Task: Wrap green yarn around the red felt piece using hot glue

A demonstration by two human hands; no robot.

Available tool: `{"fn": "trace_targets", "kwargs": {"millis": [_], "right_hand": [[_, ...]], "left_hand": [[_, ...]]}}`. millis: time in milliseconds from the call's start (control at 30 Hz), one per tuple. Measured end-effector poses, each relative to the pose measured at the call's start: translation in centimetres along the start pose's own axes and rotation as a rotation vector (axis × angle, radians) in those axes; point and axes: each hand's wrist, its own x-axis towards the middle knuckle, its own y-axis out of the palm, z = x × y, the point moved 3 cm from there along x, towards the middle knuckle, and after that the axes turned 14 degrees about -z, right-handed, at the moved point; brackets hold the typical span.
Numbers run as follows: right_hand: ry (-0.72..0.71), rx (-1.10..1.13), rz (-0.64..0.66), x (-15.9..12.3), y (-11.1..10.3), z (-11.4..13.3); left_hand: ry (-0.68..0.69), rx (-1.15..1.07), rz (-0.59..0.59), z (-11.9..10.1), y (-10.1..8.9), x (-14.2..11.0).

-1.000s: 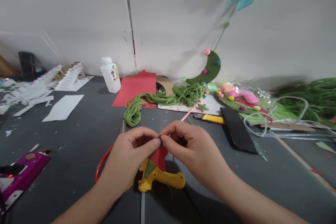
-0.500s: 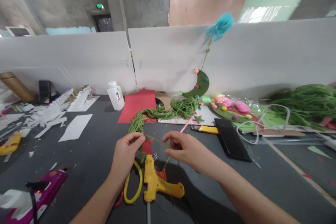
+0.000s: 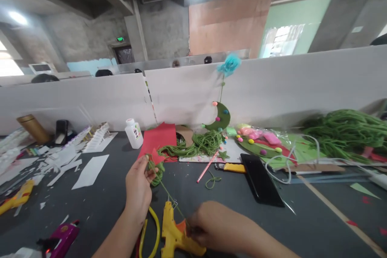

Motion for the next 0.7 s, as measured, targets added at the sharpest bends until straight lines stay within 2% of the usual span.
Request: {"fn": "trace_targets", "kwargs": {"millis": [100,200,333,433,500,567,700], "right_hand": [[0.005,-0.030,-0.001,-0.7,-0.4,-1.5],[0.087,-0.099,-0.077,-1.0,-1.4,-3.9],[0.243,-0.224,-0.238,-0.7,-3.1,-7.8],[0.291,-0.300,-0.373,-0.9,-4.5,-9.1],[0.268,-0.321,-0.408,-1.5,-4.9,-8.3],[0.207,-0.296,-0.357,-2.2,-4.1,-6.2],[0.086,-0.235,-0.171,-2.2,0.5,-0.5]], "left_hand": [[0.007,-0.044,0.014,-1.0,0.9,-0.4],[0.014,-0.048,0.040,-1.2,1.3,-1.0],[0.045,0.022,0.056,0.1,1.8,-1.7],[0.060,0.122,0.051,2.0,2.5,-1.9],[0.060,0.191,0.063,3.4,3.0,-2.2],[0.059,0.247,0.085,4.6,3.4,-2.5],[0.060,0.313,0.134,5.8,3.5,-3.5]]}}
